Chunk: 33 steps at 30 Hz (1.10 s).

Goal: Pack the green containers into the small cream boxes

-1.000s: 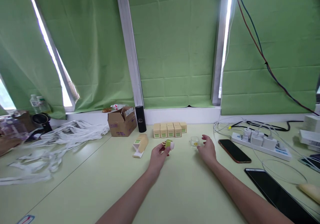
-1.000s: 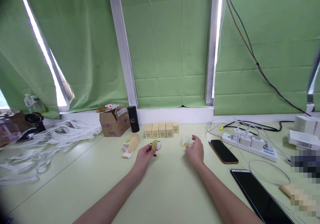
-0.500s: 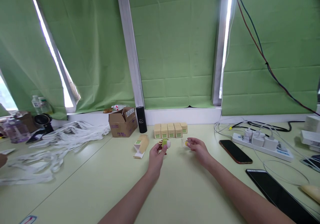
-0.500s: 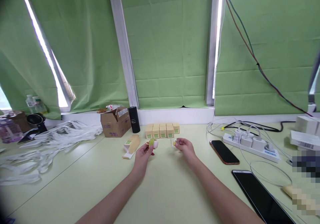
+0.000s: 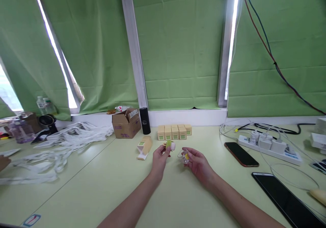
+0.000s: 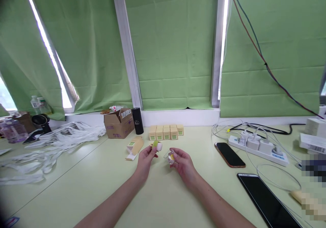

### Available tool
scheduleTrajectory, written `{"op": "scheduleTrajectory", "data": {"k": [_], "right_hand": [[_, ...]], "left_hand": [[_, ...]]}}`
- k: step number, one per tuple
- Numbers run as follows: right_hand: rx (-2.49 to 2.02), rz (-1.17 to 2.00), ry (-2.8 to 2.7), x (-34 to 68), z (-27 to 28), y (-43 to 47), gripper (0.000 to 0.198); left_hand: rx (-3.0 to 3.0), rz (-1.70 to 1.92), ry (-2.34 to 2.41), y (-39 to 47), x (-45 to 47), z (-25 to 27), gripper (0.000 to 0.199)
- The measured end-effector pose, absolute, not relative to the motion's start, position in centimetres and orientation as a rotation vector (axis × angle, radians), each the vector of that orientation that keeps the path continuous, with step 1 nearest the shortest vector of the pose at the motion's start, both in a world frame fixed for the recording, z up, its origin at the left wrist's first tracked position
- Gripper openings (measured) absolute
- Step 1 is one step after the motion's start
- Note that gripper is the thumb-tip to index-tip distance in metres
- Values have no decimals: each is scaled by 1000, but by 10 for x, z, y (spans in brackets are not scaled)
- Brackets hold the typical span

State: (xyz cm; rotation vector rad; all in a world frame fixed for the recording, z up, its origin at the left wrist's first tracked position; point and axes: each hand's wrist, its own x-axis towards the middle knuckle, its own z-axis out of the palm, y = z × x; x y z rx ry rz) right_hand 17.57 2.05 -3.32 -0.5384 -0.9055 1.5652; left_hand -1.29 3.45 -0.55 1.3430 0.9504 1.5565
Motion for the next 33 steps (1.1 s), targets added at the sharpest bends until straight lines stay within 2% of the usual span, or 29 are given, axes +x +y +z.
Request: {"op": "scheduleTrajectory", "data": {"k": [7, 33], "right_hand": [[-648, 1336, -1089, 170, -37, 20, 56], [-668, 1292, -1156, 167, -31, 14, 49]], "left_hand": [[1400, 1488, 775, 29, -12, -5, 36], [1504, 1402, 757, 28, -14, -12, 42]]}}
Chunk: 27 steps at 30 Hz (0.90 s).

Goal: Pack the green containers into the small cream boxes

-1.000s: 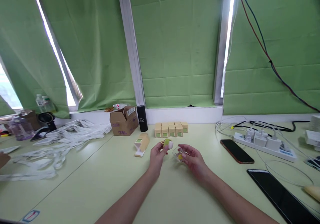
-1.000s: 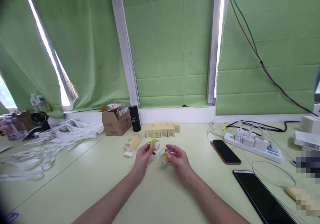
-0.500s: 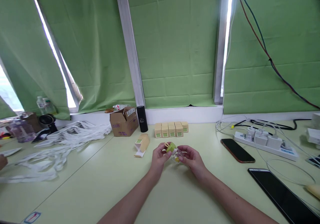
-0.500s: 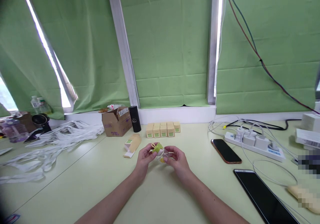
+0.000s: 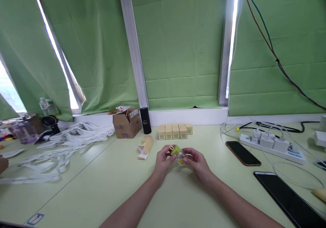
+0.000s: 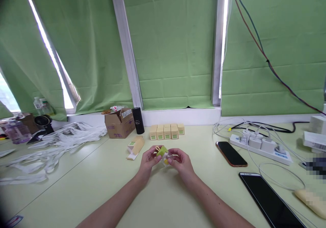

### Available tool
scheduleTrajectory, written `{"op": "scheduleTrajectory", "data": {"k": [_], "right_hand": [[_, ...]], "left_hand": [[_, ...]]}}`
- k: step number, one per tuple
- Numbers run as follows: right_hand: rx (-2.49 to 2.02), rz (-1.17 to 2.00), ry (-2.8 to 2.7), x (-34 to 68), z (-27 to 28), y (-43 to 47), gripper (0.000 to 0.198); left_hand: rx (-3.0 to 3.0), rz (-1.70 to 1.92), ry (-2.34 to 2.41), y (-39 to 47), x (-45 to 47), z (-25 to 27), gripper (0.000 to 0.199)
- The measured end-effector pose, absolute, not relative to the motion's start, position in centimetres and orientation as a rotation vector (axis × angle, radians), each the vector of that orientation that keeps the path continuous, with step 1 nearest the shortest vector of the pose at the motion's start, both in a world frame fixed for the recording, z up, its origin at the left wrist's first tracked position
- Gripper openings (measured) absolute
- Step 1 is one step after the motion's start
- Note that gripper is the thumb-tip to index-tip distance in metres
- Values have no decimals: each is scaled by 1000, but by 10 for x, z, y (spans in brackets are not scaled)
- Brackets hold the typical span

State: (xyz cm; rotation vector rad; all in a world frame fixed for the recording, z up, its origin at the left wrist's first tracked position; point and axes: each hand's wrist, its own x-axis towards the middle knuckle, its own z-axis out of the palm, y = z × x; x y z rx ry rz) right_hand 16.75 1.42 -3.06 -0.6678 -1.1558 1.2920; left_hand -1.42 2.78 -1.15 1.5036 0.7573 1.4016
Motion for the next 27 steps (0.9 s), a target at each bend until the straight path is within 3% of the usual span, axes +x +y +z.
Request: {"op": "scheduleTrajectory", "data": {"k": [27], "right_hand": [[-684, 1265, -1187, 168, -32, 13, 51]], "left_hand": [[1535, 1443, 854, 26, -15, -10, 52]]}}
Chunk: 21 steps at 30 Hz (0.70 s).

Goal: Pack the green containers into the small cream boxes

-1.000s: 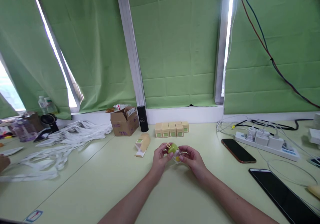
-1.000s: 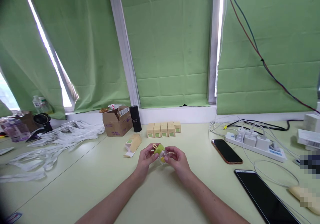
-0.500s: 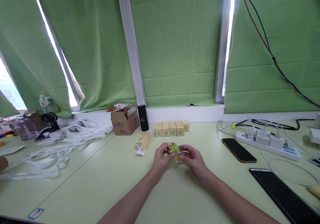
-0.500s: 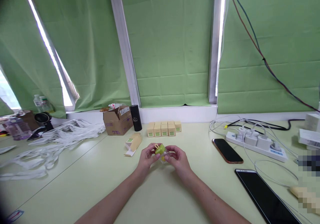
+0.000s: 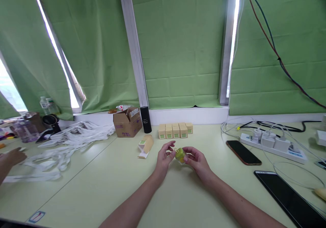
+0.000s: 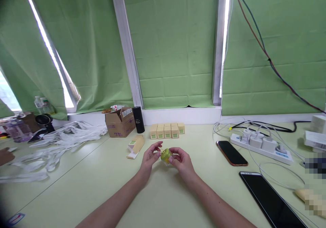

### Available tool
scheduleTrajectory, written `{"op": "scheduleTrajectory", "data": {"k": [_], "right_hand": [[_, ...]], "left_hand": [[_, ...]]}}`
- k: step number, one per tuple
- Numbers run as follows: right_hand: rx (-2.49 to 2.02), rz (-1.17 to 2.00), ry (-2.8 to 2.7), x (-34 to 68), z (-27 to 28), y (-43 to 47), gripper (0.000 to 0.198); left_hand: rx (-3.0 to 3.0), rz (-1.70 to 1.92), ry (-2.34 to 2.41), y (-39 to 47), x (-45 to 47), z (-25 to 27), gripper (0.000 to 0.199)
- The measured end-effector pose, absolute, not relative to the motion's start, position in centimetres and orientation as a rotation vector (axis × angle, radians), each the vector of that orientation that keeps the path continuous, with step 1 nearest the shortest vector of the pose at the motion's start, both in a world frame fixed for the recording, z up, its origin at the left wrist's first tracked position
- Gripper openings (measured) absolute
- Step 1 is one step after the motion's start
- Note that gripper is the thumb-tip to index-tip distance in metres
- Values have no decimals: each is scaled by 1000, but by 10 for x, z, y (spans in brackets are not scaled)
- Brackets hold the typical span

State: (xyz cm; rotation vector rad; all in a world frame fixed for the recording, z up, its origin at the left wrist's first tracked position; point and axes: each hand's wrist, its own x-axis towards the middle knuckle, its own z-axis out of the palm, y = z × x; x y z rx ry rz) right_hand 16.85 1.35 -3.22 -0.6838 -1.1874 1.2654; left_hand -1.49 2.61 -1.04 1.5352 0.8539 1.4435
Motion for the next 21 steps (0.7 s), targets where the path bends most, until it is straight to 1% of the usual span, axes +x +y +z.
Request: {"op": "scheduleTrajectory", "data": {"k": [6, 13, 18, 21], "right_hand": [[-688, 1269, -1140, 168, -33, 14, 54], [-645, 1306, -1094, 168, -30, 13, 60], [-650, 1300, -1139, 166, -28, 13, 50], [-679, 1283, -1167, 166, -26, 12, 48]], "left_hand": [[1446, 1524, 842, 27, -14, -8, 43], [1533, 1423, 835, 23, -10, -7, 41], [1675, 1370, 910, 20, -3, -6, 36], [1712, 1370, 947, 20, -2, -7, 31]]}}
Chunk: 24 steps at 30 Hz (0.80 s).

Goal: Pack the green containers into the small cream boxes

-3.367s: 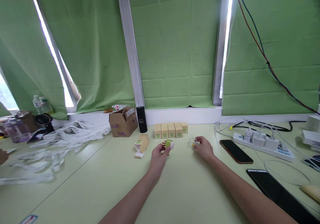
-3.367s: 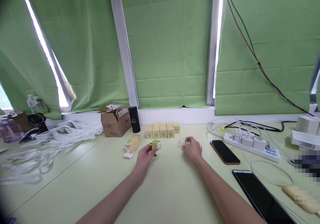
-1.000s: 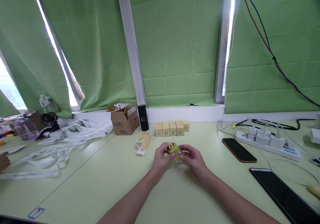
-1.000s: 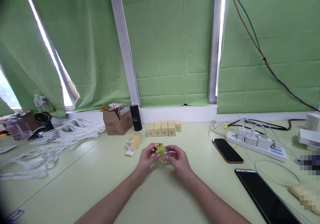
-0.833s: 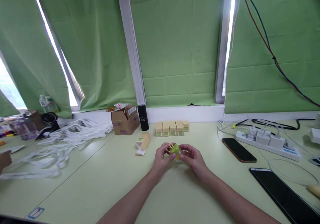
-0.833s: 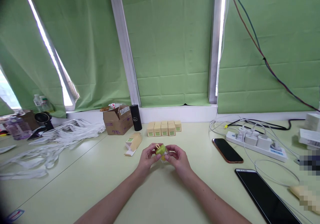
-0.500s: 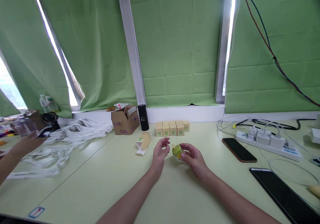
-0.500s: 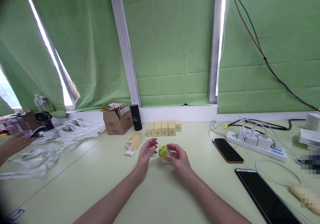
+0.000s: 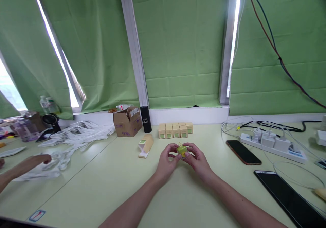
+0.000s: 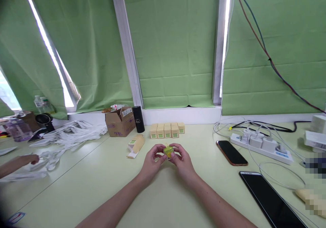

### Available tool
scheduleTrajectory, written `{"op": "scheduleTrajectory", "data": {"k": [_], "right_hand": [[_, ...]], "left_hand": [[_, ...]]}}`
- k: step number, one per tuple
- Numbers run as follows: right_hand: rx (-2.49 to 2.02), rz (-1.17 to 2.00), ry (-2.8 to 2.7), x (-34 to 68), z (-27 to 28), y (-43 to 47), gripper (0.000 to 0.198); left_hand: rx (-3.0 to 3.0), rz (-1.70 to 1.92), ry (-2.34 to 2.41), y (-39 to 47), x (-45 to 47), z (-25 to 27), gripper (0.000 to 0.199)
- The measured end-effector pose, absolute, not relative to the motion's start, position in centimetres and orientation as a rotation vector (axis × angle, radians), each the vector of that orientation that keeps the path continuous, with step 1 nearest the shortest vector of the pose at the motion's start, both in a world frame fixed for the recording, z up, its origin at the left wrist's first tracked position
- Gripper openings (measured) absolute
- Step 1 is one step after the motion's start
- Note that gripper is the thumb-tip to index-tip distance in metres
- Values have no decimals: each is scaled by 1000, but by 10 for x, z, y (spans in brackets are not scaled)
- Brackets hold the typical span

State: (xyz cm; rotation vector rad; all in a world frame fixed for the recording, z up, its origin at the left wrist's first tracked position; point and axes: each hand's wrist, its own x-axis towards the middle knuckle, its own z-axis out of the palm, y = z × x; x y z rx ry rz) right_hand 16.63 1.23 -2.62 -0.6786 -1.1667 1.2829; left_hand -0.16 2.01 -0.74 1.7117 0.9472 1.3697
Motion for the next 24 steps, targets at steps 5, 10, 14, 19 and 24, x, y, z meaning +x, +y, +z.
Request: {"op": "scheduleTrajectory", "data": {"k": [5, 10, 14, 19, 24], "right_hand": [[-668, 1292, -1142, 166, -29, 14, 49], [-562, 1457, -997, 164, -31, 15, 48], [-496, 1587, -864, 167, -27, 15, 46], [-497, 1595, -830, 170, -28, 16, 40], [-504, 1586, -818, 168, -27, 14, 42]], "left_hand": [[1736, 1386, 981, 21, -3, -8, 25], [1724, 1451, 1002, 21, -5, -6, 28], [1656, 1497, 970, 23, -7, -7, 33], [1653, 1476, 996, 27, -8, -13, 32], [1672, 1464, 999, 28, -8, -14, 31]]}}
